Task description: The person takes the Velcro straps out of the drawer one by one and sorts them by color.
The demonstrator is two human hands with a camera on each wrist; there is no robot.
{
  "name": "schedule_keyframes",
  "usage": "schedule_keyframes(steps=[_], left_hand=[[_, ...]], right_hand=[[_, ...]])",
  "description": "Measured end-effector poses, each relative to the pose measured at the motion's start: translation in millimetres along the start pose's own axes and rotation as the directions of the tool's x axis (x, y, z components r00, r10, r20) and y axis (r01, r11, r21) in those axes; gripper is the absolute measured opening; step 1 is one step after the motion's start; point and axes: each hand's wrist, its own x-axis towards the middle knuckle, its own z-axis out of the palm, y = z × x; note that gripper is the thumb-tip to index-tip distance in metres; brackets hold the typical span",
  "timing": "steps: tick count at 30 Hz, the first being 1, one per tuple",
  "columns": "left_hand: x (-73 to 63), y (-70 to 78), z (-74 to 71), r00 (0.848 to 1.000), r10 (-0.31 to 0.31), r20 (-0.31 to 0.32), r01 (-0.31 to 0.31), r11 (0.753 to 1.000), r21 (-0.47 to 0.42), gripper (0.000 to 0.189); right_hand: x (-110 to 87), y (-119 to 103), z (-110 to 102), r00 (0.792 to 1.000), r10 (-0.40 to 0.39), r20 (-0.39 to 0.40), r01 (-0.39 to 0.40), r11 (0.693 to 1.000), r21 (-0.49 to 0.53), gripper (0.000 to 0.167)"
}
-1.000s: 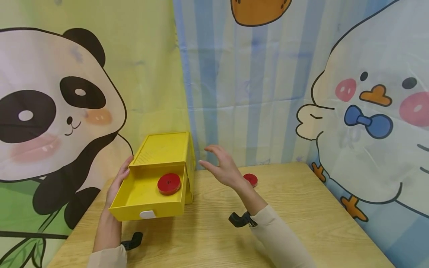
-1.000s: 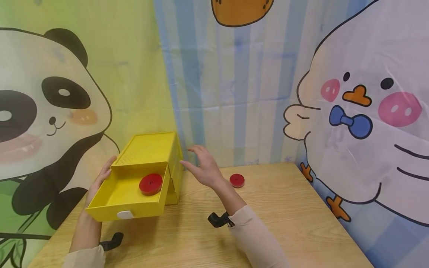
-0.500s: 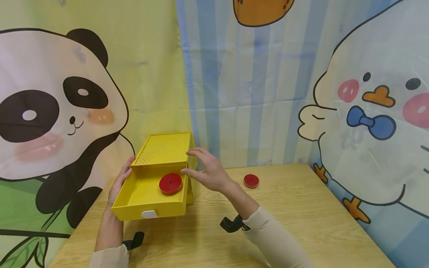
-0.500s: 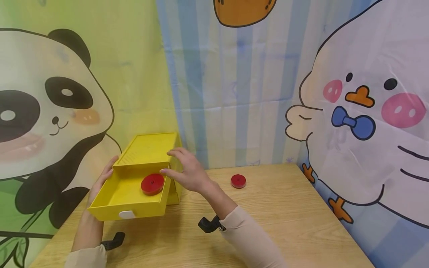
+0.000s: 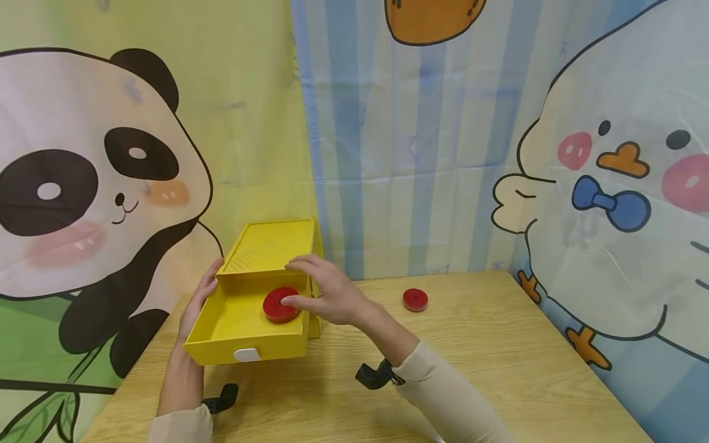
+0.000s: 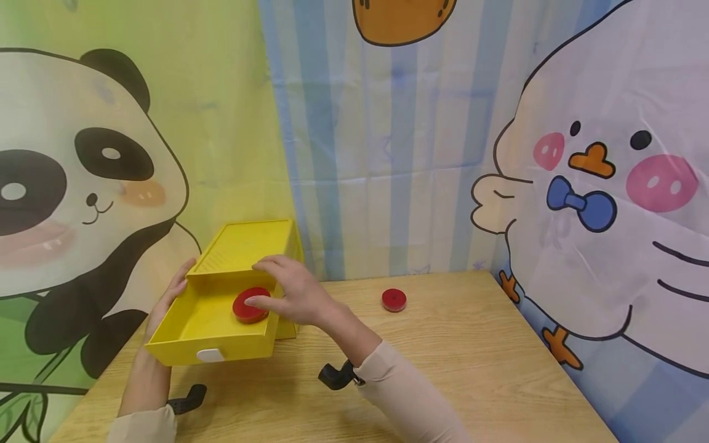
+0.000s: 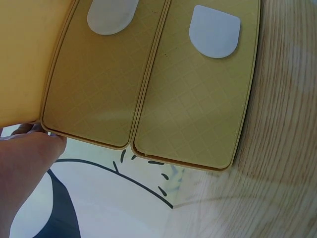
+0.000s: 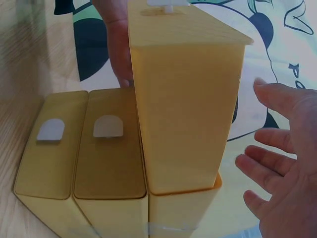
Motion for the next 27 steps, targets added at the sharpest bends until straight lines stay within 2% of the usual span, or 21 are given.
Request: schedule_keyframes(steps=[5,10,17,23,27], left_hand=[[-1.2,0.5,1.0,1.000,-0.017,-0.025,0.018,1.000,0.022,0.053],[-1.2,1.0,2.1,0.999,-0.026,-0.024,0.026,1.000,-0.009,0.053],[-2.3,0.5,1.4,0.999,-0.022,-0.043,0.022,1.000,0.004,0.054],[-2.8,0.4,1.1,0.999,-0.024,-0.036,0.025,1.000,0.016,0.053],[-0.7,1.7,0.3,1.000,-0.016,-0.018,0.016,1.000,-0.018,0.053]], right_hand=[[4.9,-5,3,0.992,-0.006,0.127,0.021,0.992,-0.121,0.056],[11.0,-10,8,0.975,0.067,0.213,-0.014,0.971,-0.239,0.052],[19.2,-18,16,0.956,0.173,0.238,-0.087,0.939,-0.334,0.044],[24.9,-21,24,0.946,0.223,0.234,-0.116,0.910,-0.398,0.036],[30.8,-24,23,0.934,0.256,0.249,-0.123,0.885,-0.450,0.042]])
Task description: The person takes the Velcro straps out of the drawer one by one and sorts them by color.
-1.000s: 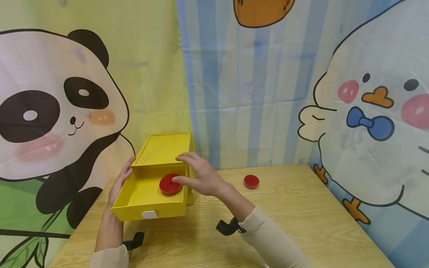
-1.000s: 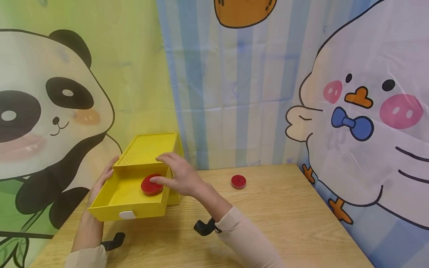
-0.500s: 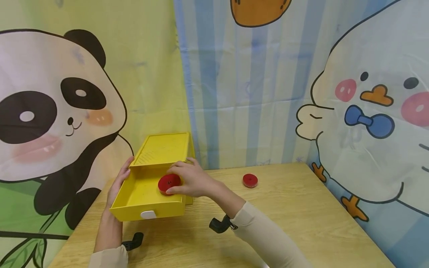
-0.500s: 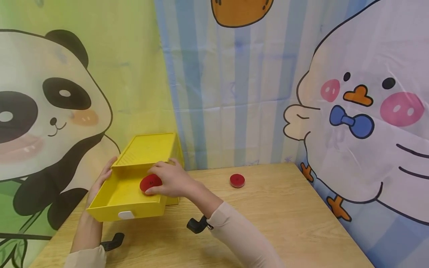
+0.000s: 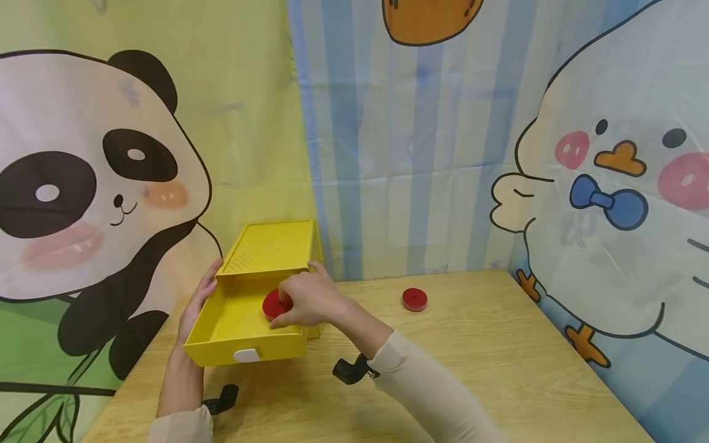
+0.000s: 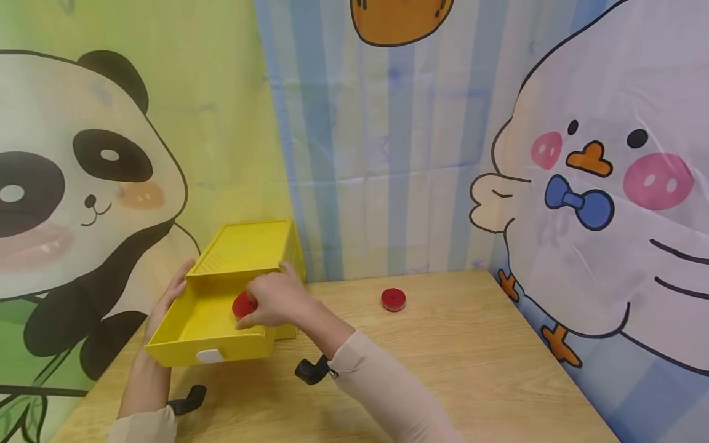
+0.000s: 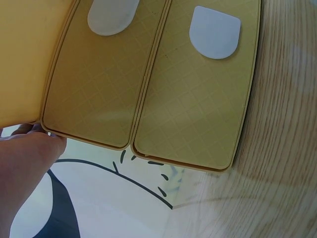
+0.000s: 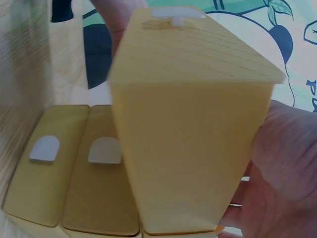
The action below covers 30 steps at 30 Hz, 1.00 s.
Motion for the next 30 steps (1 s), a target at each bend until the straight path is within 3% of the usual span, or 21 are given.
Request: schedule_keyframes(steps=[8,15,22,30], left_hand=[[3.5,1.8,-1.4,0.997,0.052,0.049,-0.051,0.999,-0.008,0.053],[2.6,-0.8,-2.2,0.998,0.043,0.040,-0.044,0.999,0.015,0.053],[1.7,-0.6,-3.8,0.999,0.033,0.009,-0.033,0.998,0.056,0.053],[1.3,-3.4,-4.9,0.997,0.037,0.063,-0.038,0.999,0.009,0.054]], right_hand=[[10.6,-6,-7,0.998,0.050,0.032,-0.047,0.997,-0.068,0.046],[14.4,-10,2,0.994,0.097,0.041,-0.091,0.986,-0.140,0.040],[11.4,-10,4,0.997,0.070,0.016,-0.068,0.994,-0.085,0.036],[6.3,-10,2,0.996,0.059,-0.066,-0.059,0.998,0.005,0.028]])
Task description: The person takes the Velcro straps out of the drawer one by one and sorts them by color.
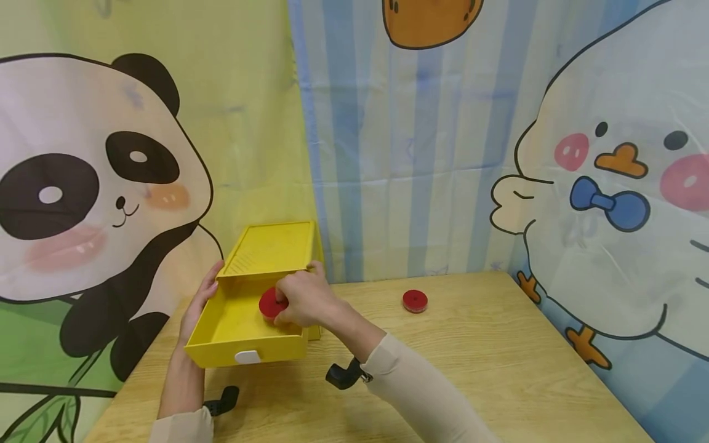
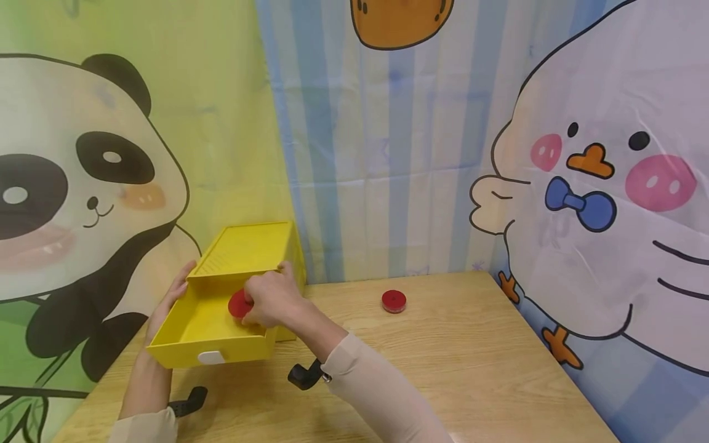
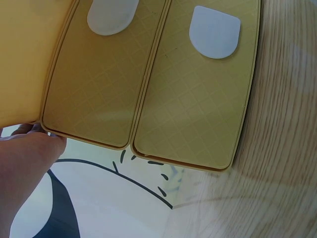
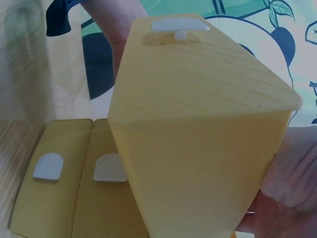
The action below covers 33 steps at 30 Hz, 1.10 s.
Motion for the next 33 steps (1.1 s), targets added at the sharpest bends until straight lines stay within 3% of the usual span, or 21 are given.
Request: schedule_keyframes(steps=[4,9,14,22,33], left_hand=[[1.2,-0.8,1.2,1.000,0.005,0.023,-0.003,0.998,-0.063,0.054],[2.2,-1.2,1.5,1.000,-0.004,0.021,0.005,0.997,-0.075,0.053],[2.7,-0.5,0.8,1.000,-0.011,0.010,0.011,0.999,-0.053,0.053],[3.0,-0.9,2.0,1.000,-0.005,-0.006,0.005,0.999,-0.043,0.054],[-0.9,0.8,5.0,0.999,-0.021,-0.036,0.020,0.999,-0.028,0.053]], right_hand=[[-3.4,2,0,0.998,-0.019,-0.058,0.020,0.999,0.030,0.026],[-9.2,6,-4,0.990,-0.039,-0.138,0.052,0.995,0.089,0.027],[-15.5,9,-12,0.967,-0.034,-0.253,0.075,0.985,0.156,0.027],[-27.1,28,-26,0.927,-0.003,-0.376,0.100,0.966,0.238,0.027],[-46.5,67,-20,0.906,0.074,-0.416,0.078,0.939,0.336,0.029]])
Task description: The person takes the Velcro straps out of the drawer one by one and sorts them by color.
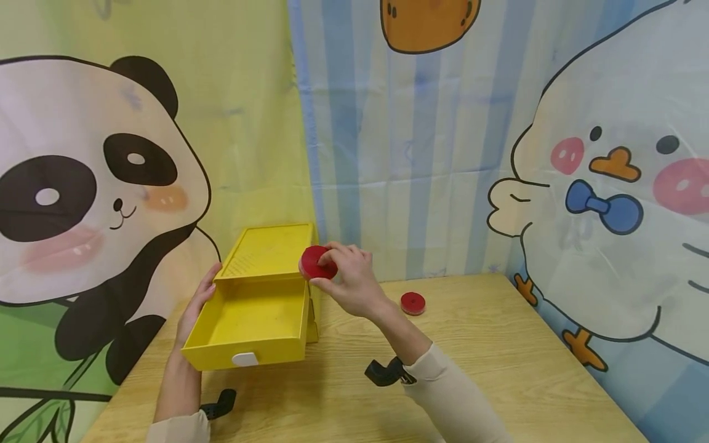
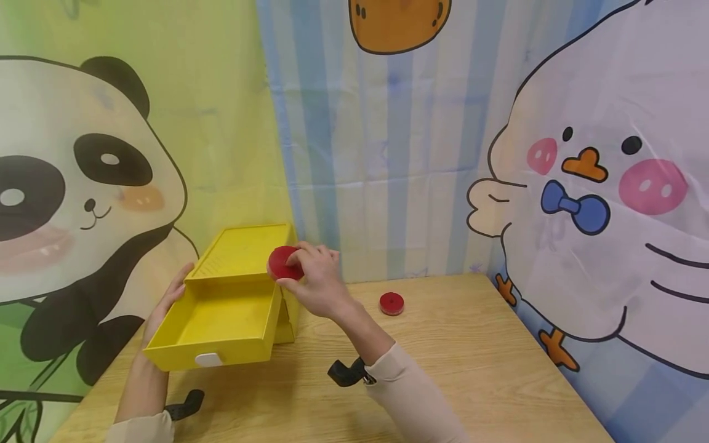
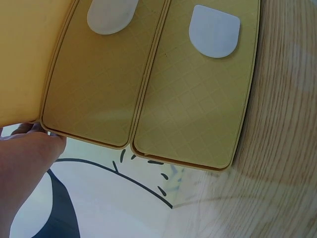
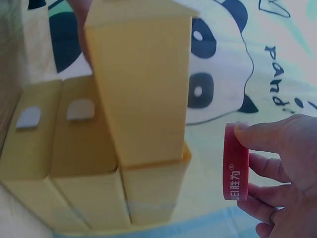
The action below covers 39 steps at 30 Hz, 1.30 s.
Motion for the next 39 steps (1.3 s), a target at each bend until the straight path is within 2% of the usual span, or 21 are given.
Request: schedule_keyframes(steps=[6,15,25,29,33,39], left_hand=[[-0.9,0.5,1.0,1.000,-0.006,-0.011,0.005,1.000,-0.015,0.053],[0.2,0.5,-1.5,1.000,0.004,-0.019,-0.004,1.000,0.023,0.053],[0.6,0.4,-1.3,1.000,0.012,-0.008,-0.011,0.999,0.048,0.053],[1.4,0.4,-1.0,0.999,0.029,0.026,-0.029,1.000,-0.011,0.053],[1.6,0.6,-1.4,0.999,0.031,0.041,-0.029,0.999,-0.043,0.053],[1.3,0.0,-1.5,0.999,0.023,0.029,-0.023,0.999,-0.023,0.053]], right_hand=[[-11.6,22,-4,0.999,0.039,-0.019,-0.039,0.999,0.014,0.028],[-34.7,53,1,0.985,0.169,-0.044,-0.168,0.986,0.011,0.028],[-50.6,87,10,0.963,0.270,0.003,-0.269,0.961,0.060,0.026],[-52.0,102,12,0.953,0.302,0.022,-0.303,0.951,0.054,0.026],[-55.2,114,13,0.934,0.354,0.049,-0.357,0.932,0.063,0.025],[-61.1,129,15,0.922,0.385,0.047,-0.386,0.922,0.028,0.026]])
